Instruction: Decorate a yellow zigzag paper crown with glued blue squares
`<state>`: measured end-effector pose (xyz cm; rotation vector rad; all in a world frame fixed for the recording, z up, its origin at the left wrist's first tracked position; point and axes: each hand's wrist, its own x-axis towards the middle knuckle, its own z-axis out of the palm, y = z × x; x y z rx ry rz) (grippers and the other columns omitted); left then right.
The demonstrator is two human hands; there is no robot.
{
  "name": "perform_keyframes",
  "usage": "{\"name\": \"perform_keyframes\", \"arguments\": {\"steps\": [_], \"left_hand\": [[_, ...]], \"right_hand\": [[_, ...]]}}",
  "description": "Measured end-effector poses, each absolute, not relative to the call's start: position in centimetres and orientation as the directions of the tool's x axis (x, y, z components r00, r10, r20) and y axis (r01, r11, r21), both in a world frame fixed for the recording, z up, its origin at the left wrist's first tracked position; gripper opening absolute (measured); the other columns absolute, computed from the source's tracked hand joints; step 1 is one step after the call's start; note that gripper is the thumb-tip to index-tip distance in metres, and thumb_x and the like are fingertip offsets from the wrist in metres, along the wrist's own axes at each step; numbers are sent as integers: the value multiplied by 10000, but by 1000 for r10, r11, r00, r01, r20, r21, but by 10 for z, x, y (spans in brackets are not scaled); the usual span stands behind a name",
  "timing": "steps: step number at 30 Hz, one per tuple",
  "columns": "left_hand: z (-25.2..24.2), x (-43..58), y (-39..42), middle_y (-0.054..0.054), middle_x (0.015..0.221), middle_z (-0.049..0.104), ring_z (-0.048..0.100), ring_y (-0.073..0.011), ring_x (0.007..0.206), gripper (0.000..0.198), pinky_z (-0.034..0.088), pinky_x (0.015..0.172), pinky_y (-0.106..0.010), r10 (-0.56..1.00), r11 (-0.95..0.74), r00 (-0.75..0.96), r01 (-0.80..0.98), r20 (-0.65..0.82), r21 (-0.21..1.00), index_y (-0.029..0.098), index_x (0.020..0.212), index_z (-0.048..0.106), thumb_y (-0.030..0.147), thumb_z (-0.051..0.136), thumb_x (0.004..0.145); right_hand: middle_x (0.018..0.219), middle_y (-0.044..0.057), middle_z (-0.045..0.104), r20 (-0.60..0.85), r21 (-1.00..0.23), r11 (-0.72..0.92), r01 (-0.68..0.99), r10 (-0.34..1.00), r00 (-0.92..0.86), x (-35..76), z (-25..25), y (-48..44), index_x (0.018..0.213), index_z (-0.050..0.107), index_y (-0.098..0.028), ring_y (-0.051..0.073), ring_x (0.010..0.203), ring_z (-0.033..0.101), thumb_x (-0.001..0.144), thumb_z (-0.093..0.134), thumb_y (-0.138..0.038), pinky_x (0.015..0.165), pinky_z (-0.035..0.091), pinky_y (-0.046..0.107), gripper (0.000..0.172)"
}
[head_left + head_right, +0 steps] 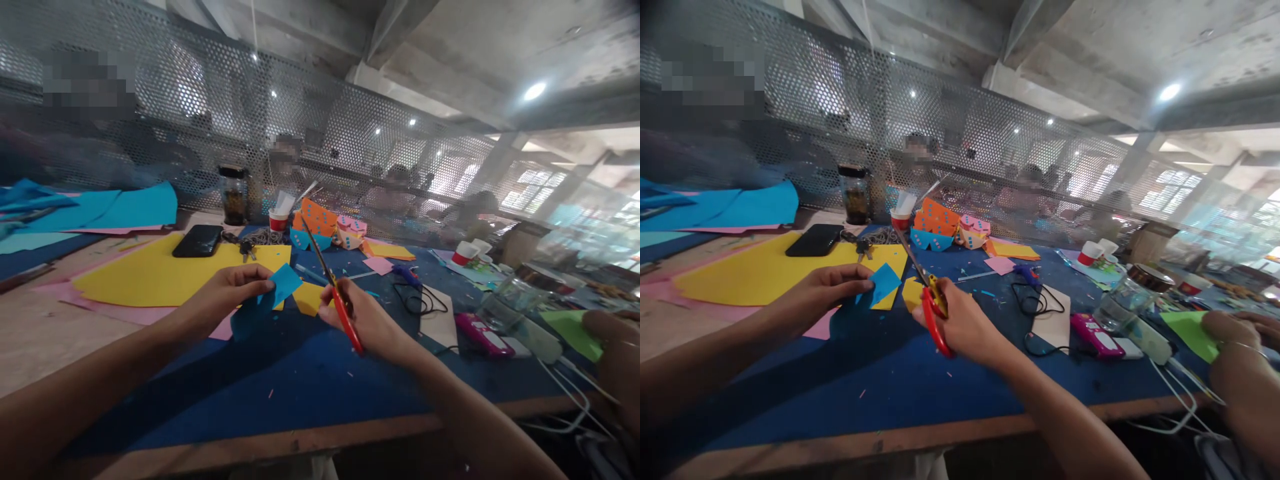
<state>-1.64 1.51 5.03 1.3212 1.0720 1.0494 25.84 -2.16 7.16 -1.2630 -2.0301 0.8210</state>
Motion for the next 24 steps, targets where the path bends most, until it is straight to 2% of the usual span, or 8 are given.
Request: {"name": "perform_keyframes", "arguments": {"steps": [4, 9, 14, 18, 24], "left_hand": [[54, -17, 13, 18, 673, 673, 563, -105, 549, 325, 419, 489, -178, 985, -15, 169, -35, 21, 999, 187, 818, 736, 400, 920, 655], [58, -16, 9, 57, 597, 559, 455, -87, 472, 345, 290, 400, -169, 990, 26, 142, -43, -19, 999, 204, 789, 677, 403, 918, 645], [58, -17, 9, 70, 572, 511, 402, -81, 441, 353, 254, 391, -182, 989, -4, 147, -36, 10, 999, 209, 784, 648, 431, 901, 679], [59, -20, 11, 76, 558, 516, 378, -78, 423, 330, 220, 376, -189, 990, -60, 123, -15, 61, 998, 220, 844, 689, 407, 905, 678], [63, -17, 9, 55, 619, 602, 473, -83, 494, 325, 311, 405, -182, 989, -71, 127, -75, 80, 995, 208, 820, 727, 361, 937, 625]], "right_hand": [[838, -22, 620, 94, -760, 312, 570, 921, -378, 251, 78, -34, 929, 554, -213, 141, 721, 534, 942, 695, -576, 650, 407, 269, 390], [814, -20, 603, 67, -803, 280, 526, 919, -388, 249, 74, -33, 939, 574, -203, 120, 670, 509, 987, 613, -657, 591, 372, 251, 458], [748, -27, 549, -21, -836, 252, 487, 873, -487, 246, 72, -37, 880, 581, -192, 106, 622, 472, 962, 558, -770, 568, 363, 248, 584], [754, -24, 539, -70, -869, 203, 451, 852, -518, 247, 74, -43, 892, 611, -191, 104, 617, 466, 959, 478, -827, 565, 378, 245, 653], [731, -33, 509, -57, -837, 248, 487, 847, -529, 251, 76, -49, 897, 620, -181, 113, 653, 498, 969, 463, -822, 588, 398, 242, 664]]}}
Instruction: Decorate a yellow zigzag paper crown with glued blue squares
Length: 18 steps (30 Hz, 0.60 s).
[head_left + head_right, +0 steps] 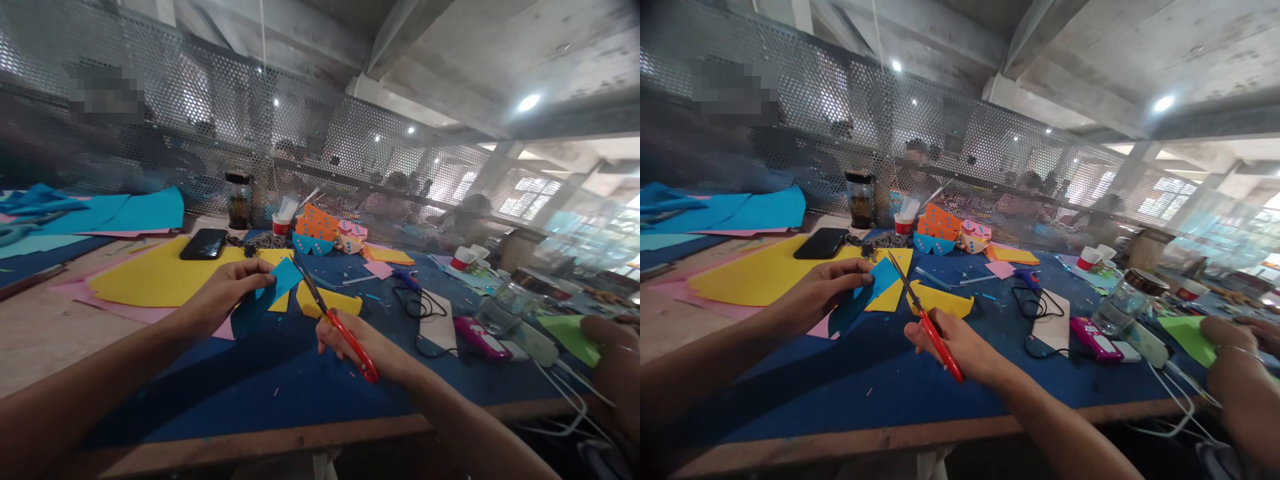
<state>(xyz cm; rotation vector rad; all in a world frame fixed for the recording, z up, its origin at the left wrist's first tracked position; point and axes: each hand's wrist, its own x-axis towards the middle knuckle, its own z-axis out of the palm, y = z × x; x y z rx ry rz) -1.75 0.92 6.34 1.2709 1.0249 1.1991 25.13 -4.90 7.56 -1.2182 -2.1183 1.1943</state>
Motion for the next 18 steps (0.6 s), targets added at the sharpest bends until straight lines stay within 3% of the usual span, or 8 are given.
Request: {"name": "perform_keyframes", "arguments": {"steps": [9, 18], "left_hand": [[61, -15, 9, -1, 765, 688, 572, -120, 635, 280, 436, 529, -204, 979, -116, 162, -60, 125, 991, 196, 829, 752, 358, 917, 670], [66, -13, 3, 27, 697, 656, 526, -116, 562, 310, 370, 474, -212, 978, -149, 149, -8, 148, 989, 215, 830, 719, 441, 884, 696]], "right_hand": [[745, -32, 551, -110, -863, 181, 472, 844, -524, 249, 70, -58, 902, 627, -179, 104, 644, 497, 1006, 530, -724, 609, 412, 238, 563], [832, 3, 640, -129, -829, 146, 539, 889, -439, 240, 70, -60, 908, 593, -182, 125, 694, 553, 1007, 562, -686, 660, 435, 270, 514]]}}
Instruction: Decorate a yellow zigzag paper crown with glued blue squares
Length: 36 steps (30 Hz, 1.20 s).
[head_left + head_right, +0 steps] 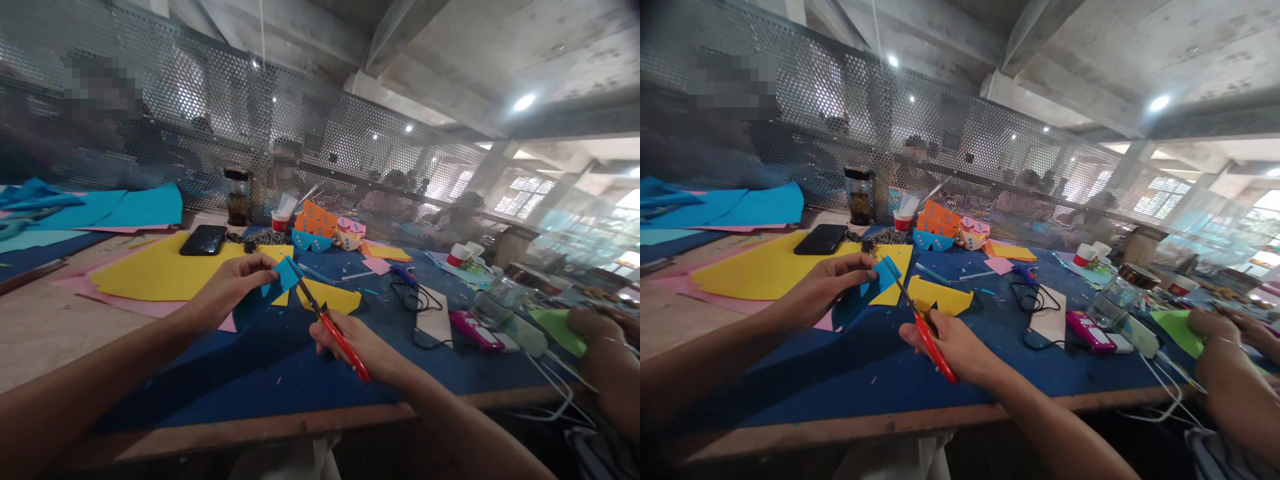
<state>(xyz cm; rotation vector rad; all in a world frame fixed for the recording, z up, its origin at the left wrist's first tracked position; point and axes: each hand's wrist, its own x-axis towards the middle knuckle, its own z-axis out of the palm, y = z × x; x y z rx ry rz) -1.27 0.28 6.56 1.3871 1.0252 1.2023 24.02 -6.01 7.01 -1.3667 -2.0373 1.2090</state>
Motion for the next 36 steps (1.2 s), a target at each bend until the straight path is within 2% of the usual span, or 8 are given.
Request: {"name": "perform_keyframes", "arguments": {"steps": [6, 13, 21, 29, 36], "left_hand": [[63, -14, 5, -5, 747, 691, 582, -137, 614, 383, 407, 505, -212, 974, -181, 147, 61, 171, 982, 202, 857, 728, 518, 884, 710], [67, -13, 3, 12, 714, 680, 565, -125, 582, 430, 396, 487, -197, 981, -157, 133, 88, 145, 984, 195, 824, 714, 541, 912, 663], [69, -12, 1, -13, 751, 726, 594, -151, 581, 440, 423, 479, -221, 983, -120, 150, 114, 102, 986, 209, 861, 746, 560, 900, 646], [69, -14, 1, 11, 692, 701, 562, -121, 533, 397, 403, 449, -198, 985, -75, 160, 75, 62, 994, 215, 831, 768, 523, 929, 639], [69, -13, 0, 17, 678, 690, 560, -115, 520, 395, 397, 442, -193, 988, -48, 150, 82, 35, 995, 210, 817, 763, 507, 940, 625]], "right_hand": [[872, 17, 665, -78, -764, 228, 603, 896, -438, 236, 72, -60, 921, 585, -193, 160, 762, 596, 1014, 570, -652, 693, 436, 295, 468], [955, 56, 699, -61, -730, 245, 638, 907, -417, 238, 69, -58, 976, 599, -193, 209, 860, 639, 1002, 571, -665, 732, 449, 310, 474], [891, 30, 664, -43, -632, 260, 730, 929, -367, 238, 66, -57, 923, 587, -203, 181, 756, 575, 980, 563, -729, 654, 363, 287, 530], [814, 3, 610, -19, -605, 279, 746, 931, -364, 238, 63, -56, 867, 527, -213, 156, 687, 510, 975, 556, -749, 624, 314, 285, 548], [810, 3, 620, 1, -577, 297, 761, 932, -363, 240, 60, -55, 857, 517, -217, 144, 658, 493, 972, 542, -768, 603, 293, 283, 564]]}}
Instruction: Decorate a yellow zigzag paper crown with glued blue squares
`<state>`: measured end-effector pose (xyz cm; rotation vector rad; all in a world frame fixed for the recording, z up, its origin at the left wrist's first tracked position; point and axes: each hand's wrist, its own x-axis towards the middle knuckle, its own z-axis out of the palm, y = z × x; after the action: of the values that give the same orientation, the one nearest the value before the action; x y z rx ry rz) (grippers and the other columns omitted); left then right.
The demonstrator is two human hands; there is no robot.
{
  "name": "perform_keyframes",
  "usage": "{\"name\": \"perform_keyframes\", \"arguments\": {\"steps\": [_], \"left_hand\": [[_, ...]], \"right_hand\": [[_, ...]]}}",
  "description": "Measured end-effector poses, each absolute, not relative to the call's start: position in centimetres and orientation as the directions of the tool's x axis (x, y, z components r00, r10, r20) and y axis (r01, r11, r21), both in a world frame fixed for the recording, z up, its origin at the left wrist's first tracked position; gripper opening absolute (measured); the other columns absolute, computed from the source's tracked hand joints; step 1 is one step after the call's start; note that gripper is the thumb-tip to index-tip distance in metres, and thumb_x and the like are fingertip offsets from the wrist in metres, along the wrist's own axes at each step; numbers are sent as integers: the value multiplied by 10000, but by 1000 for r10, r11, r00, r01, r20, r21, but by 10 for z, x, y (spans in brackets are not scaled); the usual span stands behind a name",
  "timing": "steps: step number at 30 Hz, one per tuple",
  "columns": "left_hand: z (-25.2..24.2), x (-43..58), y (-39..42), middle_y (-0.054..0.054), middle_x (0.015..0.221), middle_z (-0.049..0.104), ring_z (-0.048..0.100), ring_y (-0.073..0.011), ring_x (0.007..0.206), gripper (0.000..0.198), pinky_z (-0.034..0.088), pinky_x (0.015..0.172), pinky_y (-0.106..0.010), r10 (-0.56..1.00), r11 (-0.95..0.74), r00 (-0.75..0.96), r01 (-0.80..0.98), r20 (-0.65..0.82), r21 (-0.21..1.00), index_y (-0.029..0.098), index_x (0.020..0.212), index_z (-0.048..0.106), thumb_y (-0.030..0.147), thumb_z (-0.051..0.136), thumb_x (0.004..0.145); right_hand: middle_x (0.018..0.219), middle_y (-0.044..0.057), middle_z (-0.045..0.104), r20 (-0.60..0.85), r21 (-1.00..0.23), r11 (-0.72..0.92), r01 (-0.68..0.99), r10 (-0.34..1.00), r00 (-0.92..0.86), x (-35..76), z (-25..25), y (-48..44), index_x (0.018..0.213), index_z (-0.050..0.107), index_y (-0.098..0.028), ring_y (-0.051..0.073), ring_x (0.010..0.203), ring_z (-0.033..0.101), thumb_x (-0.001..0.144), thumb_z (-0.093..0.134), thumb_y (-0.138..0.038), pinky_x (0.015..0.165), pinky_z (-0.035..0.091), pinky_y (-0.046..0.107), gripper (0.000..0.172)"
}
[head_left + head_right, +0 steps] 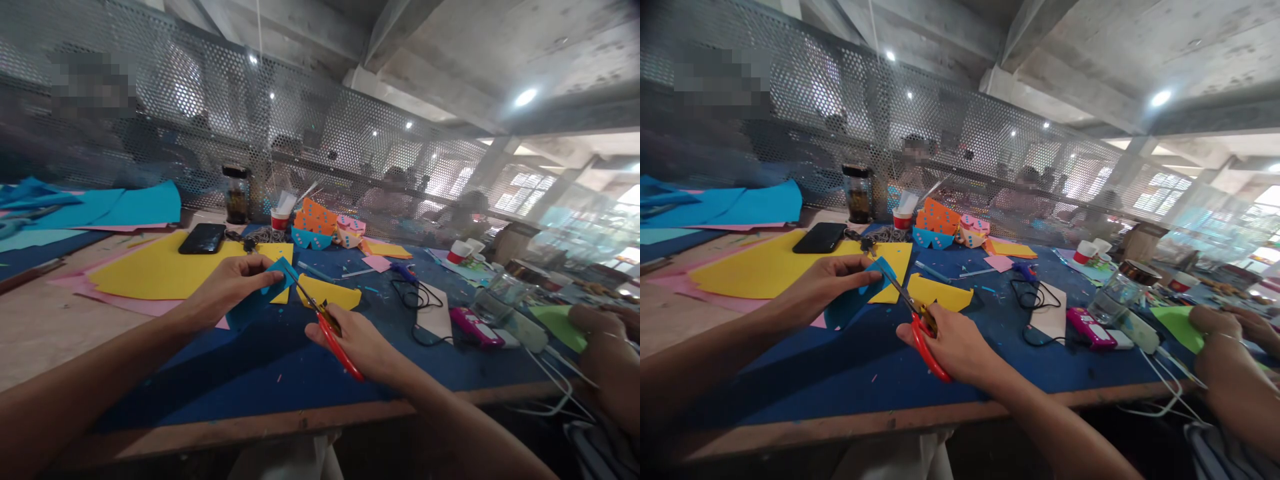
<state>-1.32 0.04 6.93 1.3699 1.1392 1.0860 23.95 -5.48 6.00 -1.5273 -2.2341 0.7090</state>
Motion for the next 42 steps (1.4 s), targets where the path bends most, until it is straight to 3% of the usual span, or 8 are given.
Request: {"name": "perform_keyframes", "arguments": {"steps": [10, 18, 25, 42], "left_hand": [[69, -14, 2, 33, 666, 687, 555, -101, 511, 408, 390, 443, -184, 986, -36, 164, 85, 22, 996, 204, 818, 752, 506, 943, 620], [67, -15, 2, 30, 695, 689, 565, -106, 545, 364, 392, 490, -204, 982, -35, 185, 77, 20, 996, 186, 859, 733, 490, 887, 729], [66, -16, 3, 33, 696, 674, 543, -102, 536, 381, 366, 474, -209, 979, -52, 203, 80, 35, 995, 182, 880, 725, 502, 882, 745], [66, -16, 4, 28, 660, 677, 534, -100, 500, 399, 363, 436, -193, 985, -51, 171, 87, 36, 995, 206, 805, 743, 527, 924, 651]], "right_hand": [[781, -13, 593, -16, -566, 277, 777, 938, -346, 239, 61, -56, 857, 501, -215, 134, 652, 484, 984, 554, -738, 603, 275, 272, 541], [756, -19, 579, -4, -574, 279, 770, 939, -343, 239, 61, -55, 838, 499, -216, 136, 647, 474, 980, 560, -736, 597, 269, 282, 542], [734, -28, 556, 0, -596, 277, 753, 938, -346, 238, 60, -57, 820, 495, -215, 128, 631, 456, 977, 562, -736, 585, 265, 278, 548], [718, -28, 548, -4, -571, 259, 779, 948, -319, 236, 63, -58, 796, 515, -209, 123, 629, 439, 976, 593, -702, 593, 256, 273, 531]]}}
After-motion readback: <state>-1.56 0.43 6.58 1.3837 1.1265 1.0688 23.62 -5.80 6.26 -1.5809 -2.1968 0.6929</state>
